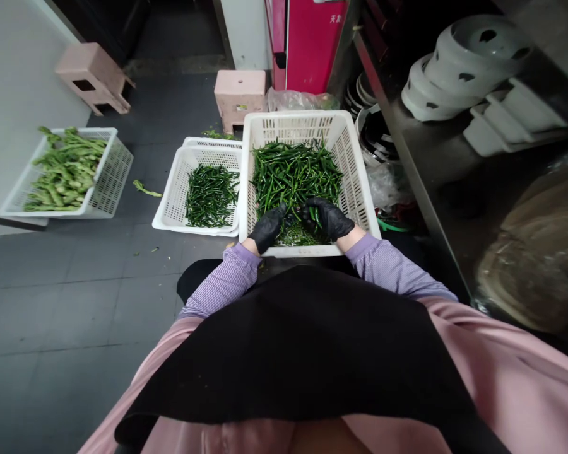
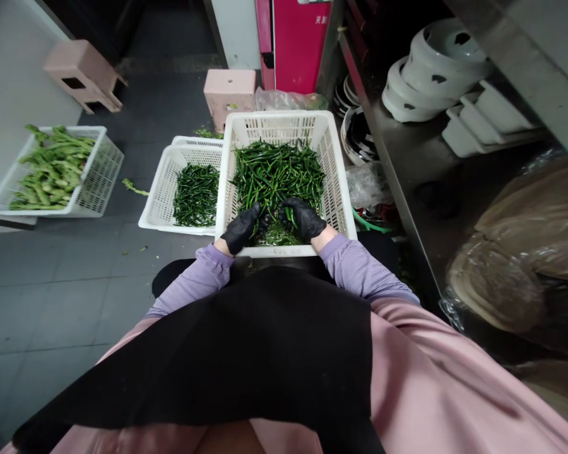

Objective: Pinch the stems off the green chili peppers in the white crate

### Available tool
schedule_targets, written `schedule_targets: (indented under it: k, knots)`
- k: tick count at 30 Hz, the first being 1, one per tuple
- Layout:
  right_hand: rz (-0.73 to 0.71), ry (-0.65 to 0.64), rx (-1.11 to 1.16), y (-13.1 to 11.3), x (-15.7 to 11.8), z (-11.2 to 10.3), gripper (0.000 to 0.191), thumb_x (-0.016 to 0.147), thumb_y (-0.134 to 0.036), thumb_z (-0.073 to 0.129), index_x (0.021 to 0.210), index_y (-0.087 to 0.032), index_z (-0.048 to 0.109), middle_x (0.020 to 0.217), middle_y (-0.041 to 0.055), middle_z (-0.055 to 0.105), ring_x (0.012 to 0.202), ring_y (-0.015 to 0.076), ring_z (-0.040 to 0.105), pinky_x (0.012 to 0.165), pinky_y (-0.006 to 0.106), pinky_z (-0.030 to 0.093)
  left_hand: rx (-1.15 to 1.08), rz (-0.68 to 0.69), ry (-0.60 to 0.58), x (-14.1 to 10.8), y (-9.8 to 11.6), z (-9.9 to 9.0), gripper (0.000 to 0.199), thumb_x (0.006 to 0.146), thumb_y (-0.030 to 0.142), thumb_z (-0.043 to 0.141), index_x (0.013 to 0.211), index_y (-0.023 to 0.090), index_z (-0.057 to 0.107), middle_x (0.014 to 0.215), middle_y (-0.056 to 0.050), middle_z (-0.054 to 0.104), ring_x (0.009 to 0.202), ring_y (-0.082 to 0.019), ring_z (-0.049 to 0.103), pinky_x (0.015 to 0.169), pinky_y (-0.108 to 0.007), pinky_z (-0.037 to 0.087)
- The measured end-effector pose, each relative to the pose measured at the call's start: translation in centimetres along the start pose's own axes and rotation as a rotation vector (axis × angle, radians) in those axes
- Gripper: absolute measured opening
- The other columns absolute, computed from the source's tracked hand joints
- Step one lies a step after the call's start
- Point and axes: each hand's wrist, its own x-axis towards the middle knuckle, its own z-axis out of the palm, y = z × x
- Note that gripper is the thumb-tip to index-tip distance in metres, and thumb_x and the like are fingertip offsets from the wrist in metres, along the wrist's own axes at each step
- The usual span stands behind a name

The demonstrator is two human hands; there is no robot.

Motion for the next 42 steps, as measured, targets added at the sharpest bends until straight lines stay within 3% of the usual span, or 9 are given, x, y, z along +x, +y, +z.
schedule_targets:
  k: [3, 9, 14, 20, 26, 31, 34, 37, 42]
  knots:
    - [-0.046, -0.027, -0.036, 0.1, 0.0, 0.4, 0.037, 0.081, -0.051, 0.092, 0.074, -0.024, 0.067, 0.056, -0.0051, 0.059, 0.053, 0.0140, 0.051, 0.051, 0.028, 0.044, -0.004, 0.047, 0.131, 0.4, -0.4, -0.3, 0.053, 0.102, 0.070, 0.064, 0.111, 0.023, 0.088, 0.120, -0.012, 0.085, 0.134, -0.033, 0.073, 0.125, -0.050, 0.053]
    - [-0.118, -0.169, -0.375, 1.2, -0.2, 3.2, 0.050, 0.062, -0.052, 0.105, 0.067, -0.023, 0.064, 0.059, -0.0049, 0.059, 0.063, 0.0139, 0.047, 0.063, 0.031, 0.043, -0.181, 0.051, 0.099, -0.2, 2.2, 1.1, 0.059, 0.110, 0.067, 0.054, 0.128, 0.020, 0.085, 0.145, -0.013, 0.079, 0.151, -0.031, 0.064, 0.133, -0.047, 0.045]
    - [-0.102, -0.226, -0.400, 0.6, -0.3, 2.9, 0.050, 0.066, -0.060, 0.099, 0.068, -0.023, 0.065, 0.060, -0.0059, 0.057, 0.063, 0.0136, 0.048, 0.063, 0.031, 0.045, -0.095, -0.012, 0.110, -0.4, 2.8, 0.5, 0.040, 0.104, 0.057, 0.069, 0.108, 0.021, 0.088, 0.117, -0.012, 0.085, 0.132, -0.033, 0.071, 0.120, -0.045, 0.054]
    - [-0.220, 0.029, -0.744, 0.3, 0.0, -0.1, 0.032, 0.068, -0.042, 0.096, 0.066, -0.022, 0.072, 0.059, -0.0035, 0.064, 0.062, 0.0151, 0.053, 0.063, 0.031, 0.047, 0.382, 0.019, 0.267, 0.9, 1.7, -1.5, 0.021, 0.087, 0.026, 0.081, 0.107, 0.020, 0.087, 0.123, -0.017, 0.082, 0.133, -0.038, 0.068, 0.124, -0.049, 0.048]
    - [-0.201, -0.055, -0.703, -0.8, 1.3, -2.1, 0.027, 0.078, -0.039, 0.095, 0.089, -0.019, 0.081, 0.075, 0.0017, 0.077, 0.065, 0.0187, 0.063, 0.070, 0.035, 0.056, -0.044, -0.125, 0.308, 1.5, 1.8, -2.6, 0.045, 0.074, 0.007, 0.076, 0.118, 0.015, 0.082, 0.100, -0.007, 0.081, 0.101, -0.024, 0.076, 0.097, -0.036, 0.060]
    - [-0.409, -0.347, -1.503, 0.6, 4.2, 2.8, 0.020, 0.085, -0.014, 0.086, 0.104, -0.019, 0.087, 0.120, 0.0126, 0.086, 0.109, 0.0323, 0.080, 0.097, 0.038, 0.057, -0.268, -0.182, 0.357, 0.9, 2.1, -2.7, 0.030, 0.074, 0.021, 0.084, 0.104, 0.016, 0.081, 0.090, -0.004, 0.080, 0.083, -0.019, 0.072, 0.078, -0.030, 0.061]
    - [-0.362, -0.499, -1.678, 2.3, 5.4, 5.9, 0.030, 0.085, -0.012, 0.083, 0.113, -0.023, 0.088, 0.123, 0.0110, 0.087, 0.113, 0.0328, 0.081, 0.094, 0.035, 0.058, -0.333, -0.204, 0.386, 0.8, 2.0, -3.2, 0.025, 0.077, 0.030, 0.085, 0.097, 0.017, 0.080, 0.087, -0.005, 0.078, 0.076, -0.017, 0.070, 0.069, -0.029, 0.059]
    - [-0.284, -0.458, -1.604, 3.4, 6.0, 6.6, 0.027, 0.086, -0.022, 0.086, 0.113, -0.024, 0.088, 0.104, 0.0086, 0.089, 0.096, 0.0316, 0.082, 0.082, 0.034, 0.059, -0.352, -0.190, 0.368, 0.8, 1.7, -3.6, 0.023, 0.081, 0.036, 0.084, 0.093, 0.018, 0.078, 0.084, -0.005, 0.077, 0.074, -0.017, 0.069, 0.067, -0.029, 0.057]
    - [-0.329, -0.265, -1.436, 2.5, 6.9, 3.3, 0.025, 0.091, -0.023, 0.082, 0.115, -0.021, 0.088, 0.105, 0.0083, 0.088, 0.099, 0.0288, 0.081, 0.089, 0.034, 0.060, -0.366, -0.176, 0.338, 0.6, 2.1, -3.3, 0.017, 0.081, 0.031, 0.083, 0.086, 0.017, 0.075, 0.080, -0.004, 0.073, 0.069, -0.016, 0.064, 0.065, -0.029, 0.054]
